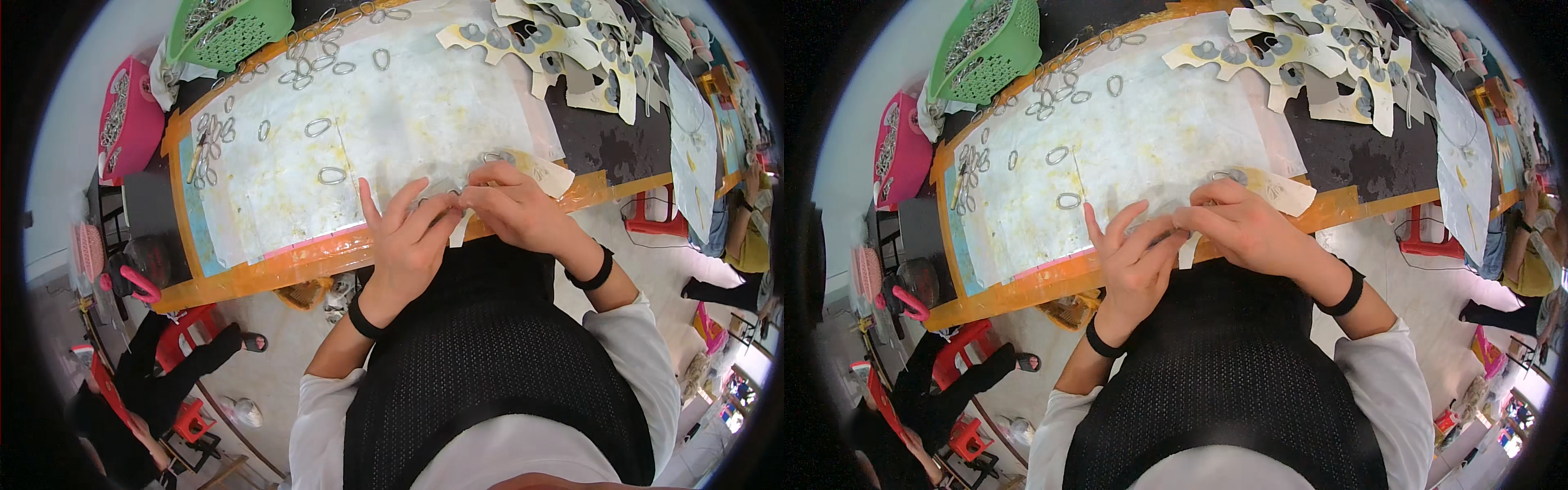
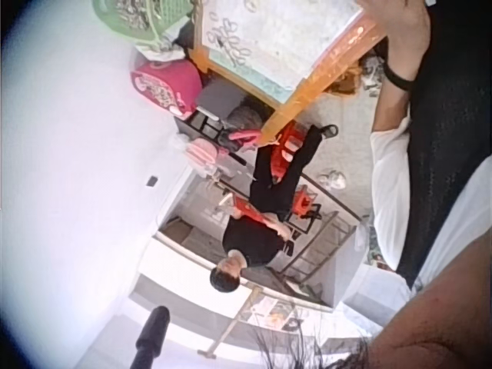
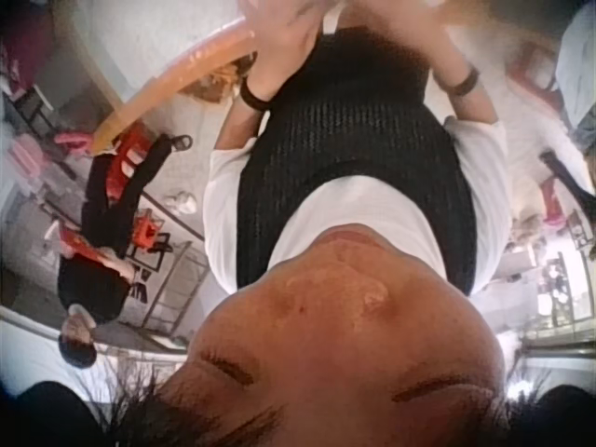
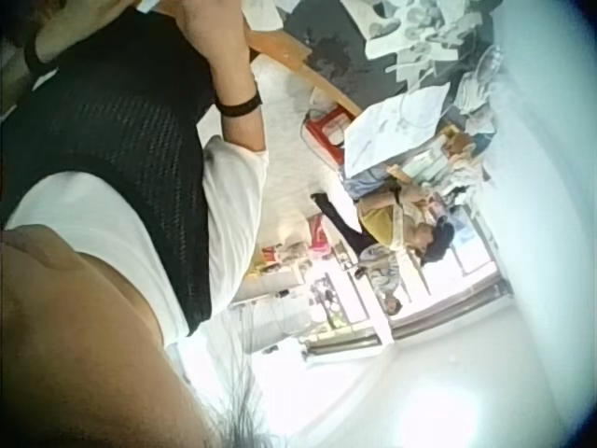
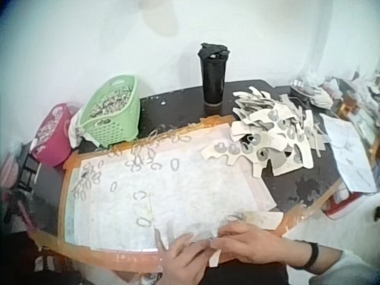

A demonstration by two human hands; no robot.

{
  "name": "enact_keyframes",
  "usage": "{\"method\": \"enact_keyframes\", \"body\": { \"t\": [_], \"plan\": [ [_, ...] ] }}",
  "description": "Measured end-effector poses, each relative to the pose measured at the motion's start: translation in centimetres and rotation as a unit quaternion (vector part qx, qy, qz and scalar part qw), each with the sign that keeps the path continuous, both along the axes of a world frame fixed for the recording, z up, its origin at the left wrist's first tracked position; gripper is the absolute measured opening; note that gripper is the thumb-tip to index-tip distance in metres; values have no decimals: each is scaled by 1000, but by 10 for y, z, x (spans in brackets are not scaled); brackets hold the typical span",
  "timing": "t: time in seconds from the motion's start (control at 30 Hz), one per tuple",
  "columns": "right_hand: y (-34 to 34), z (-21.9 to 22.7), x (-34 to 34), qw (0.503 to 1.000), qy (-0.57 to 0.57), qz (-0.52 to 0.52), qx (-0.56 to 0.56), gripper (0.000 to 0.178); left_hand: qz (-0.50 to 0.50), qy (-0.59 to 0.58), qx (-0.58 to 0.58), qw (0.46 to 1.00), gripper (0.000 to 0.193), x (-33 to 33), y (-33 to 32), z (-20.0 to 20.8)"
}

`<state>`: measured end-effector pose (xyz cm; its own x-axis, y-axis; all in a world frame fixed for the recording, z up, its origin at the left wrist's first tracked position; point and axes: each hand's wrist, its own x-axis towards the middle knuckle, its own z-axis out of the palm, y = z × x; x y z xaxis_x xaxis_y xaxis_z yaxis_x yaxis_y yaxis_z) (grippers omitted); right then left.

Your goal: Applying small decorative or functional components to shoe upper material.

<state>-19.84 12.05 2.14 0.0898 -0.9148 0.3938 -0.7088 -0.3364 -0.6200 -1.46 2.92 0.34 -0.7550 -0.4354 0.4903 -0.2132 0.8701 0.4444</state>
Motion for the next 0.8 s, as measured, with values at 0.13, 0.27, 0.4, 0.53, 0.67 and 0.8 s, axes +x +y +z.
{"method": "enact_keyframes", "body": {
  "t": [0.13, 0.27, 0.4, 0.53, 0.67, 0.8],
  "plan": [
    [8, -7, -3, 999, -28, -19, 4, 45, 7, -28, 24, 999, 8, -4, -1, 4],
    [27, 3, -1, 991, -69, -93, 61, 51, 6, -38, 17, 999, 10, -3, -3, 5],
    [23, 15, -9, 993, 88, -79, -14, 63, 25, -18, -3, 1000, 16, 2, 3, 1],
    [11, 31, -10, 993, 62, -91, -52, 59, 12, 2, -60, 998, 20, 3, 0, -2],
    [9, 30, -5, 939, -333, -88, -12, 44, 18, 5, -47, 999, 22, 2, 1, -1],
    [21, 10, -17, 916, -371, -101, 113, 15, 17, 9, -58, 998, 24, 1, 3, -1]
  ]
}}
